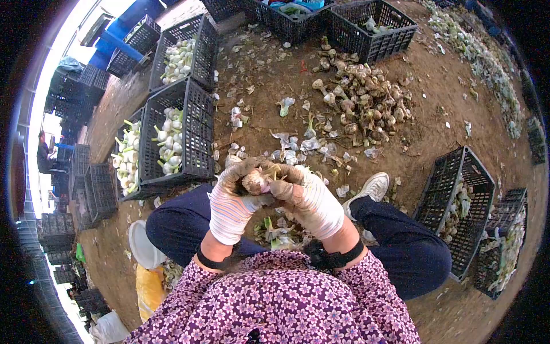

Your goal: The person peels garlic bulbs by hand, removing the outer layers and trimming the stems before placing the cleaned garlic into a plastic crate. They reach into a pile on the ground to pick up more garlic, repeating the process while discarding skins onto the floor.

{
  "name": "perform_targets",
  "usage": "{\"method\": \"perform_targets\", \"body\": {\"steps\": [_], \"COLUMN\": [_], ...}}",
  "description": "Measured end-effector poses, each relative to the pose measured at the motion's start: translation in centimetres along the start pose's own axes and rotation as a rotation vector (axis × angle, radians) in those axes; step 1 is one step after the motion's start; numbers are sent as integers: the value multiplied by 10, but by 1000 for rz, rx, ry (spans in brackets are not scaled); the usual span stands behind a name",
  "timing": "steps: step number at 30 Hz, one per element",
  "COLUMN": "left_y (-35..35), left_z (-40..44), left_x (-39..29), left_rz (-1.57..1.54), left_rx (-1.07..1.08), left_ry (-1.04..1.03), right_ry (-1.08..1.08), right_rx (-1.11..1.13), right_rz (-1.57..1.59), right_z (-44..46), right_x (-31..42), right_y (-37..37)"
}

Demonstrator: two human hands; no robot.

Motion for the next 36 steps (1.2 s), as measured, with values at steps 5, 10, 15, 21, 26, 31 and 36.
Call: {"method": "perform_targets", "body": {"steps": [5,10,15,21,26,31,36], "left_y": [-4,-10,-6,-2,-4,-6,-8], "left_z": [0,-5,-6,-1,4,9,1], "left_x": [-3,2,19,11,22,15,13], "left_rz": [503,-246,-560,-634,-399,37,-250], "left_rx": [17,-121,-111,-19,-31,60,-18], "left_ry": [-168,277,344,269,200,241,409], "right_ry": [-69,-6,190,-31,-76,302,468], "right_rx": [-303,-332,-298,-495,-272,-298,-233], "right_rz": [-595,-777,-1052,-784,-772,-1234,-1400], "right_z": [-3,-2,6,-5,-3,0,-4], "right_x": [0,-10,-28,-21,4,-7,-3], "right_y": [20,33,56,118,42,57,39]}}
Point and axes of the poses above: each hand's wrist, its own z-axis towards the middle knuckle, its own y-axis out of the back of the hand, x = y × z, the point moved 4 cm from there along z, towards the middle knuckle, and after that the axes turned 11 degrees about x, right-handed, at the moved point
